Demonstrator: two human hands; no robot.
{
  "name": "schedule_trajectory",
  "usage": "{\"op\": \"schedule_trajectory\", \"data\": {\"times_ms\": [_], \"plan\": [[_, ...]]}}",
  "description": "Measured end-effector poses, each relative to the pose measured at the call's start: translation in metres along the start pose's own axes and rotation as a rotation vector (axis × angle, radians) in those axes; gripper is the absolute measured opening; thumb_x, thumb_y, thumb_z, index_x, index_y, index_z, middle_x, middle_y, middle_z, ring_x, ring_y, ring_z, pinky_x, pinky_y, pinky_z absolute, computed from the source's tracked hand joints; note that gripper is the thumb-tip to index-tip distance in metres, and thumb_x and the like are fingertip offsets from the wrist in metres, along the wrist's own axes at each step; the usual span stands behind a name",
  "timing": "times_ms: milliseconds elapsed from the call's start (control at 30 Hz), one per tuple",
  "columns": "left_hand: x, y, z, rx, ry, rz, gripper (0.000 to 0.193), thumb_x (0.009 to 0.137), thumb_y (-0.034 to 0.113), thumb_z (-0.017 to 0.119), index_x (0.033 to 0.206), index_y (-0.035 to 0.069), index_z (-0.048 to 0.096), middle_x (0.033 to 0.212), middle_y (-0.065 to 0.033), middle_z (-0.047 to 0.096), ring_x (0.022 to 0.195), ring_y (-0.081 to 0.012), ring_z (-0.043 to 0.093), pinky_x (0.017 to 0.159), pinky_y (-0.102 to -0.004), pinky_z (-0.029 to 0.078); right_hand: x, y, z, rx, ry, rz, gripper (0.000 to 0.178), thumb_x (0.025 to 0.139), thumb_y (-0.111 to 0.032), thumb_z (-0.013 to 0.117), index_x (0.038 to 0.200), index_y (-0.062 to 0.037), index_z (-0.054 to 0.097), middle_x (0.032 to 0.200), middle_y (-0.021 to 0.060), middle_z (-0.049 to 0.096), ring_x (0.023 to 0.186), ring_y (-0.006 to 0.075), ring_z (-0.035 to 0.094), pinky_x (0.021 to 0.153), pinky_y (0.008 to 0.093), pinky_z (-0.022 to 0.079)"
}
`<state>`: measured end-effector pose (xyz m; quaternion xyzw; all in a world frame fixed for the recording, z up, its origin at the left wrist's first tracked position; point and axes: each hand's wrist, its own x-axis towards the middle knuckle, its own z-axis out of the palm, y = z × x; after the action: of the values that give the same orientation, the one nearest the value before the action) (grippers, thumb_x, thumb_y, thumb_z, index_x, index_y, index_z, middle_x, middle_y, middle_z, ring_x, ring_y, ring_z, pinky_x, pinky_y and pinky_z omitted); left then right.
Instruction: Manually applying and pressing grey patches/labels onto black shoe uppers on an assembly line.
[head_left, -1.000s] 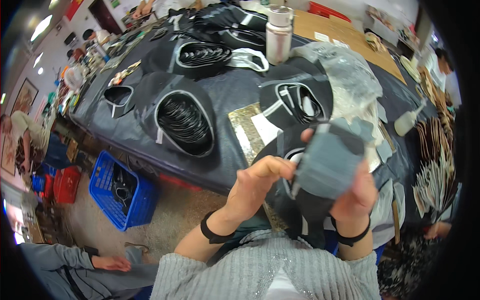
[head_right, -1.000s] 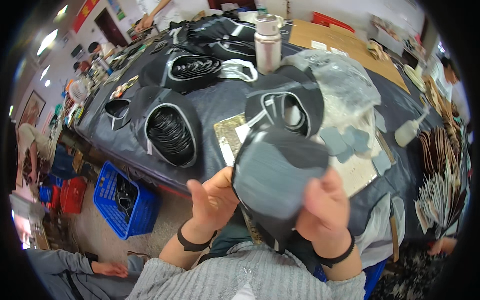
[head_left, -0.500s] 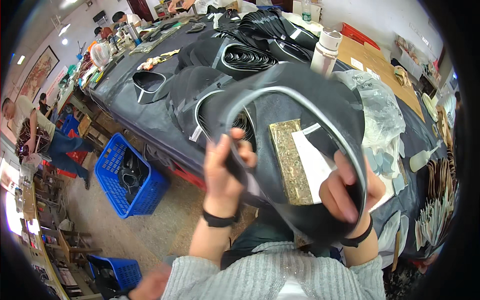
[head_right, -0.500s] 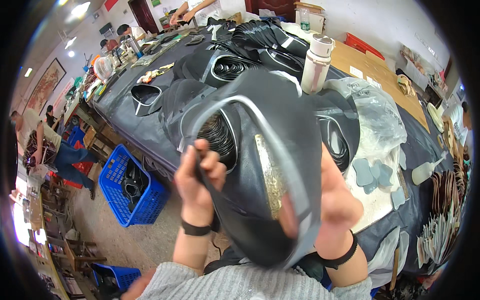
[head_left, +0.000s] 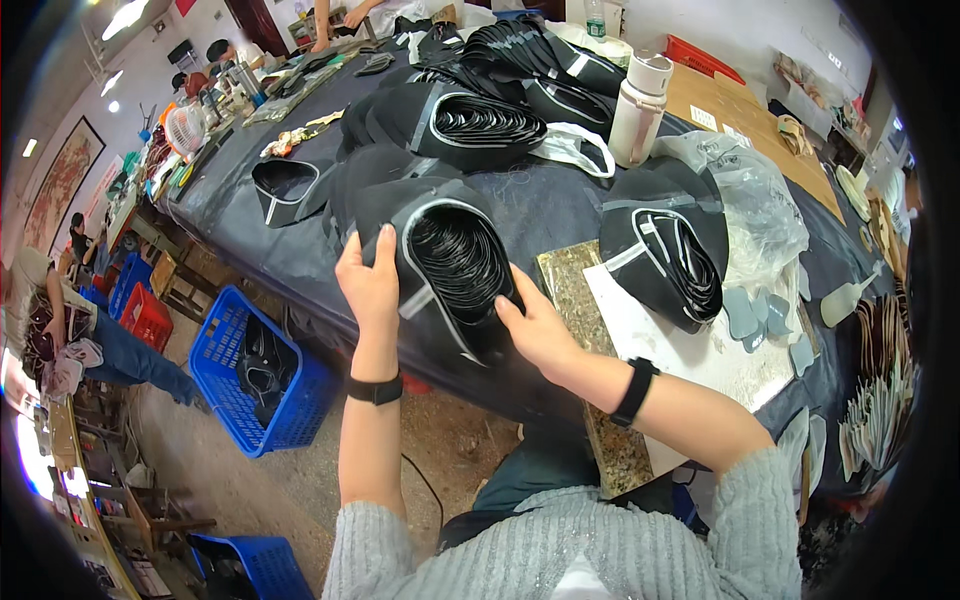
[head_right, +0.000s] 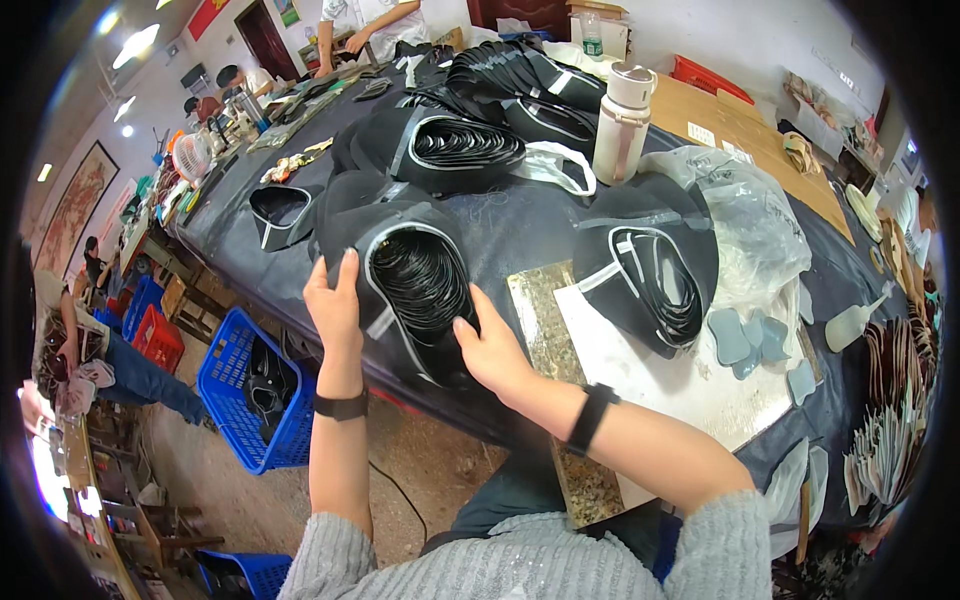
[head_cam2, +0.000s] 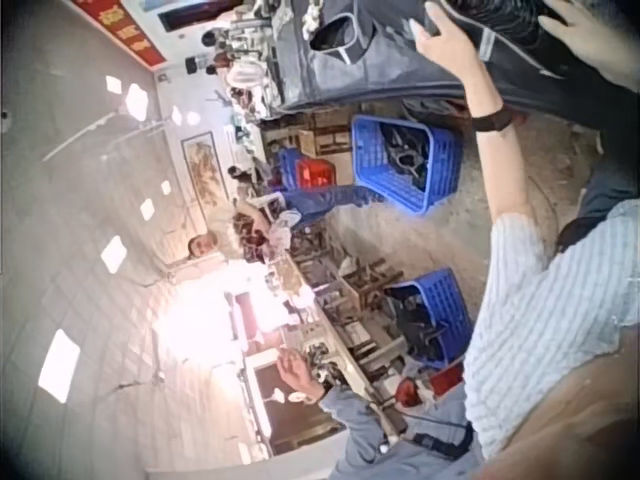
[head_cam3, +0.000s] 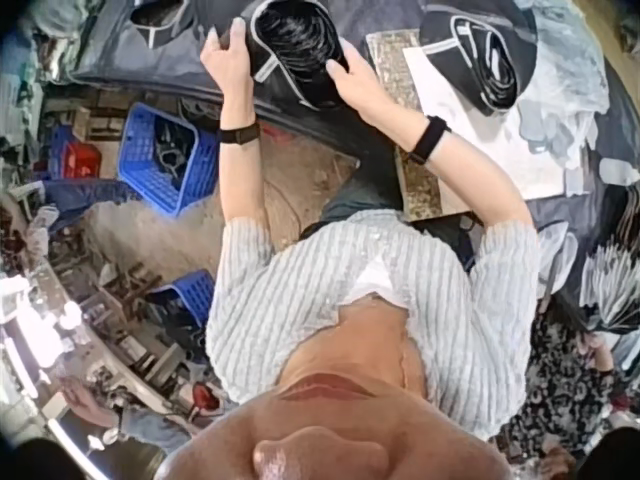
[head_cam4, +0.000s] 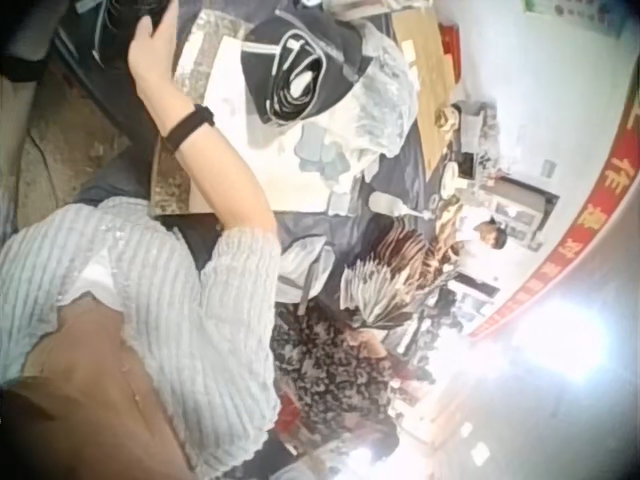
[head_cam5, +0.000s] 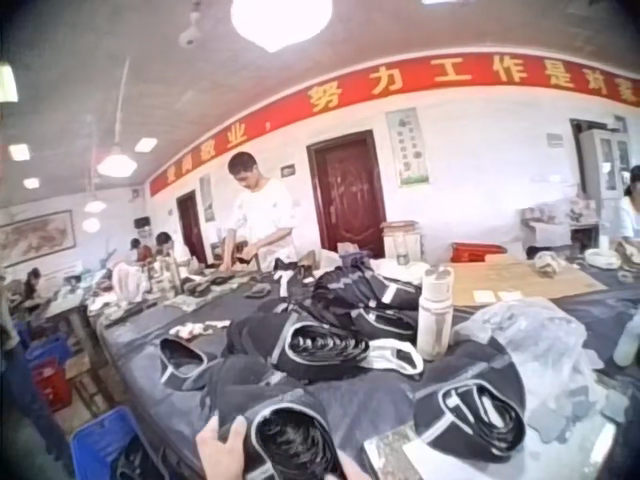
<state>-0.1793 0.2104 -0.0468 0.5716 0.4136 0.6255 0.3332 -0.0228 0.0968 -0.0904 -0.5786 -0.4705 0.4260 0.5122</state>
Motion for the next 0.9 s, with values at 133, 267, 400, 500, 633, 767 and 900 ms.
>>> {"op": "schedule_trajectory", "data": {"times_ms": [133, 267, 400, 500, 633, 767, 900], "plan": [[0.039, -0.029, -0.011, 0.162, 0.114, 0.098, 0.03, 0.077, 0.015, 0.068, 0.093, -0.007, 0.057, 0.092, -0.0122, 0.06, 0.087, -0.0185, 0.055, 0.082, -0.03, 0.042, 0.025, -0.01, 0.014, -0.074, 0.157, -0.114, 0.047, 0.091, -0.013, 0.04, 0.134, 0.0025, 0.03, 0.133, 0.0226, 0.038, 0.126, 0.0322, 0.035, 0.104, 0.0345, 0.027], [0.024, -0.065, -0.017, 0.386, 0.148, 0.072, 0.05, 0.076, 0.024, 0.068, 0.111, -0.007, 0.05, 0.115, -0.021, 0.051, 0.11, -0.0312, 0.048, 0.095, -0.037, 0.035, 0.035, -0.007, 0.009, -0.157, 0.165, -0.062, 0.045, 0.091, -0.011, 0.04, 0.134, -0.0006, 0.032, 0.134, 0.0193, 0.041, 0.125, 0.0279, 0.039, 0.102, 0.0324, 0.029], [0.014, -0.046, -0.008, 0.398, 0.136, 0.055, 0.049, 0.077, 0.022, 0.067, 0.113, -0.007, 0.05, 0.119, -0.0198, 0.049, 0.111, -0.0305, 0.047, 0.097, -0.0357, 0.035, 0.046, 0.009, -0.002, 0.017, 0.114, -0.023, 0.053, 0.09, -0.019, 0.05, 0.135, 0.0003, 0.029, 0.132, 0.0171, 0.043, 0.121, 0.0232, 0.041, 0.101, 0.0316, 0.031], [0.025, -0.033, -0.018, 0.38, 0.025, 0.125, 0.046, 0.076, 0.018, 0.066, 0.113, -0.006, 0.051, 0.123, -0.0185, 0.048, 0.113, -0.0295, 0.047, 0.097, -0.0345, 0.034, 0.045, -0.013, 0.001, 0.258, 0.066, 0.08, 0.066, 0.085, -0.026, 0.061, 0.135, 0.0026, 0.029, 0.131, 0.0193, 0.042, 0.12, 0.0242, 0.042, 0.1, 0.0323, 0.033], [0.008, 0.001, -0.001, 0.223, -0.466, 0.314, 0.031, 0.071, 0.007, 0.068, 0.097, -0.003, 0.056, 0.125, -0.0161, 0.049, 0.117, -0.0276, 0.045, 0.097, -0.0343, 0.035, 0.042, -0.009, -0.007, 0.521, 0.027, 0.168, 0.051, 0.086, -0.017, 0.059, 0.129, 0.0005, 0.038, 0.118, 0.0099, 0.053, 0.108, 0.0157, 0.05, 0.093, 0.0295, 0.038], [0.01, 0.009, 0.003, 0.47, -0.347, 0.634, 0.023, 0.069, 0.007, 0.067, 0.083, -0.003, 0.052, 0.137, -0.021, 0.036, 0.13, -0.0352, 0.029, 0.105, -0.042, 0.024, 0.025, 0.001, -0.019, 0.538, 0.063, 0.17, 0.052, 0.087, -0.015, 0.057, 0.131, 0.0007, 0.035, 0.127, 0.0132, 0.045, 0.116, 0.0183, 0.044, 0.097, 0.0305, 0.034], [0.059, -0.047, -0.028, 0.211, -0.106, 0.005, 0.03, 0.067, 0.011, 0.071, 0.088, -0.006, 0.057, 0.139, -0.0192, 0.035, 0.13, -0.0271, 0.03, 0.103, -0.0339, 0.026, 0.01, -0.01, -0.001, 0.422, 0.047, 0.187, 0.061, 0.087, -0.019, 0.057, 0.136, 0.0017, 0.027, 0.139, 0.017, 0.033, 0.128, 0.0221, 0.032, 0.104, 0.0305, 0.025]]}}
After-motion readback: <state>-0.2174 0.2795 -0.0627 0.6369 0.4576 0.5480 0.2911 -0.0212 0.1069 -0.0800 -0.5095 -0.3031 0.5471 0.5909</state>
